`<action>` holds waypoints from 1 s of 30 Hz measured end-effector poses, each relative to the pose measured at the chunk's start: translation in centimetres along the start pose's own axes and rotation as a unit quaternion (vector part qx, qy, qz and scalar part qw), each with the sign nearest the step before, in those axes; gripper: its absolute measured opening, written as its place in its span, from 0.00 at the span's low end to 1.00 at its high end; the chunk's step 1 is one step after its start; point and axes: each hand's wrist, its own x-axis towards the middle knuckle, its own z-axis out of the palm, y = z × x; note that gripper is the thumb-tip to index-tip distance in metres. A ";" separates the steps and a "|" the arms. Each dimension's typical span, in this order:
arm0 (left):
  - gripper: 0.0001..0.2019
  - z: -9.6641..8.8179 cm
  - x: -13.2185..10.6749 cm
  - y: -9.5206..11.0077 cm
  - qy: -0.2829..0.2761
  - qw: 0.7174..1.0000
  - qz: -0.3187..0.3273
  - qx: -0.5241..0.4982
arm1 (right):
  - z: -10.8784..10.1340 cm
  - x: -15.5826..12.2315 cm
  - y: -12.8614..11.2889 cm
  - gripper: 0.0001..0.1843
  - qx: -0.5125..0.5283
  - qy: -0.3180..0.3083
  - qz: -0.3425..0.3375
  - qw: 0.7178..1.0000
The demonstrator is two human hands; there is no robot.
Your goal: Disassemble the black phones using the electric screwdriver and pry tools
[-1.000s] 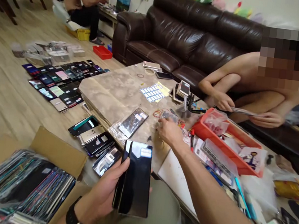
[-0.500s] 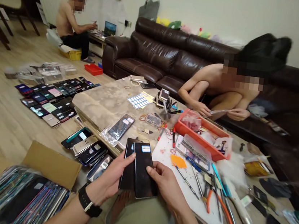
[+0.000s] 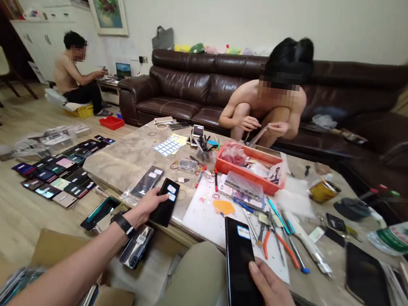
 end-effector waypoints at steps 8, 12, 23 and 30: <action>0.19 -0.1 4.9 0.9 0.123 0.935 0.069 0.325 | -1.0 -2.3 1.7 0.25 0.021 -0.004 -0.023 1.000; 0.21 0.4 4.8 1.1 0.145 0.876 0.082 0.452 | -0.7 -2.8 2.1 0.23 0.055 -0.012 -0.032 0.998; 0.22 2.7 3.1 1.8 0.172 0.778 0.076 0.599 | -0.6 -3.5 2.4 0.21 0.056 -0.061 -0.081 0.993; 0.25 4.3 -0.2 3.5 0.185 0.827 0.156 0.508 | -0.9 -2.5 3.0 0.23 0.049 -0.065 -0.115 0.990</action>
